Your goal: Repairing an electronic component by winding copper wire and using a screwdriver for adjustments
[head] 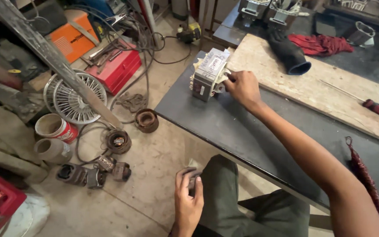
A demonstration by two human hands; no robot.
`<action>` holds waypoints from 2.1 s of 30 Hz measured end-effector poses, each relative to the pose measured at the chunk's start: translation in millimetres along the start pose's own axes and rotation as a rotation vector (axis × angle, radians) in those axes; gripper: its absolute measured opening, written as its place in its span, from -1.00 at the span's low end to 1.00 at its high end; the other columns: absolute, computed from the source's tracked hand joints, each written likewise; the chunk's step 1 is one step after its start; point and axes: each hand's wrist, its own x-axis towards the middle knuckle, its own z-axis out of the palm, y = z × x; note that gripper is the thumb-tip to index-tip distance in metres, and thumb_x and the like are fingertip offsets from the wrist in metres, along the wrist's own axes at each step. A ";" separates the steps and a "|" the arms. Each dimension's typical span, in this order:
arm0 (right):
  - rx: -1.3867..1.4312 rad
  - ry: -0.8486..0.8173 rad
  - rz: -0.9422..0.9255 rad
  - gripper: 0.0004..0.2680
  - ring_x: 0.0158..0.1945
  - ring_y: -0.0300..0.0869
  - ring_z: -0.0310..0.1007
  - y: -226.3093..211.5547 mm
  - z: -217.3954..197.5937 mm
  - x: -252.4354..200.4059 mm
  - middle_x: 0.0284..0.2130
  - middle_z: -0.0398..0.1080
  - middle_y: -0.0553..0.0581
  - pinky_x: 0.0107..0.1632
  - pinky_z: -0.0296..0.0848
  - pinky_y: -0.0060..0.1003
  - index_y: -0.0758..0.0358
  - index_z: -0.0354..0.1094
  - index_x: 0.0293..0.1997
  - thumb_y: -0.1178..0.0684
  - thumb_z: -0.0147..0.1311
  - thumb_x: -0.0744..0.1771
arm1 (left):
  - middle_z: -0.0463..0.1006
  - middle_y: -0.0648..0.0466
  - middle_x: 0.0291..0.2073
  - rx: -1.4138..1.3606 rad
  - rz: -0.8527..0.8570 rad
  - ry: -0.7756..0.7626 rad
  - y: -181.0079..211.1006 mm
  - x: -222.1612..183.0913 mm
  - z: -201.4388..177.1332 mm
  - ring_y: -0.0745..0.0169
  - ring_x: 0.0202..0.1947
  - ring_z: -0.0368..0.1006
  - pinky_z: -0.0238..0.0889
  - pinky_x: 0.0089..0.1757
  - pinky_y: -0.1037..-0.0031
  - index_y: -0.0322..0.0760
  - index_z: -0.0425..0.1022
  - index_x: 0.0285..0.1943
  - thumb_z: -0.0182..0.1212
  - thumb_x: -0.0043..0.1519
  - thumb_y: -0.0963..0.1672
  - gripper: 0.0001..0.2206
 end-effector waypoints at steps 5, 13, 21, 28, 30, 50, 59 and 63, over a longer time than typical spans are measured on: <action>-0.186 0.046 0.110 -0.66 -0.54 -0.01 0.50 17.3 -3.9 7.1 -0.70 0.44 0.12 -0.41 0.36 -0.04 0.03 0.54 -0.58 -0.19 0.11 0.41 | 0.50 -0.01 -0.04 0.060 0.032 0.050 -3.5 1.6 -12.3 0.16 -0.01 0.53 0.46 0.00 0.45 -0.30 0.59 -0.05 0.08 0.32 -0.14 -0.81; -0.573 -0.326 0.503 -0.63 -0.18 0.28 0.58 65.0 -118.1 -29.1 -0.29 0.58 0.40 -0.14 0.48 0.07 0.24 0.64 -0.32 -0.24 -0.03 0.30 | 0.52 0.00 -0.03 0.100 0.077 0.047 -12.7 1.0 -10.3 0.16 0.03 0.51 0.42 0.03 0.43 -0.29 0.58 -0.07 0.07 0.33 -0.12 -0.80; -0.692 -0.594 0.467 -0.65 -0.08 0.05 0.54 40.1 -221.1 -107.3 -0.07 0.46 0.23 0.11 0.39 0.02 0.07 0.49 0.02 -0.30 -0.17 0.39 | 0.52 0.04 -0.01 0.080 0.024 -0.011 -12.4 -2.7 7.4 0.18 0.03 0.52 0.44 -0.01 0.44 -0.26 0.58 -0.05 0.08 0.32 -0.11 -0.80; -0.537 -0.072 -0.329 -0.46 0.45 0.01 0.09 -40.1 -179.6 -103.1 0.37 0.18 0.29 0.47 -0.29 0.33 0.25 0.06 0.50 -0.11 0.04 0.34 | 0.47 -0.04 -0.03 -0.013 0.080 -0.038 0.4 -7.4 12.0 0.17 0.01 0.55 0.48 0.05 0.46 -0.37 0.57 -0.04 0.07 0.33 -0.17 -0.81; -0.472 -0.071 -0.443 -0.54 0.37 0.04 0.20 -54.3 -152.7 -90.9 0.30 0.24 0.35 0.48 -0.18 0.30 0.33 0.11 0.44 -0.06 0.01 0.38 | 0.48 -0.02 -0.03 0.010 0.051 -0.028 4.8 -10.6 8.1 0.18 0.01 0.55 0.47 0.04 0.46 -0.34 0.58 -0.04 0.07 0.33 -0.15 -0.80; -0.815 -0.147 -0.732 -0.84 -0.23 -0.12 0.44 15.2 -64.0 -50.3 -0.36 0.45 -0.06 -0.04 0.19 -0.10 -0.04 0.40 -0.21 -0.17 -0.01 0.42 | 0.48 -0.01 -0.02 -0.027 0.027 0.000 -4.3 -4.0 -0.4 0.20 0.01 0.55 0.46 0.05 0.47 -0.32 0.59 -0.05 0.07 0.32 -0.15 -0.81; -0.302 0.013 -0.380 -0.66 -0.48 0.17 0.43 -4.2 -18.0 -34.6 -0.57 0.36 0.19 -0.46 0.30 0.08 0.23 0.24 -0.49 -0.13 0.02 0.45 | 0.52 -0.01 -0.02 0.060 0.044 0.018 -10.3 1.3 -0.9 0.12 0.01 0.51 0.41 0.00 0.42 -0.31 0.54 -0.04 0.10 0.31 -0.15 -0.84; -0.116 0.004 -0.165 -0.73 -0.64 -0.15 0.34 2.0 -13.5 -12.7 -0.64 0.43 0.15 -0.53 0.29 -0.16 0.24 0.35 -0.53 0.04 0.06 0.41 | 0.50 0.00 0.00 0.072 0.010 0.019 -7.6 1.3 -7.3 0.14 0.04 0.52 0.42 0.04 0.42 -0.30 0.56 -0.04 0.08 0.31 -0.14 -0.82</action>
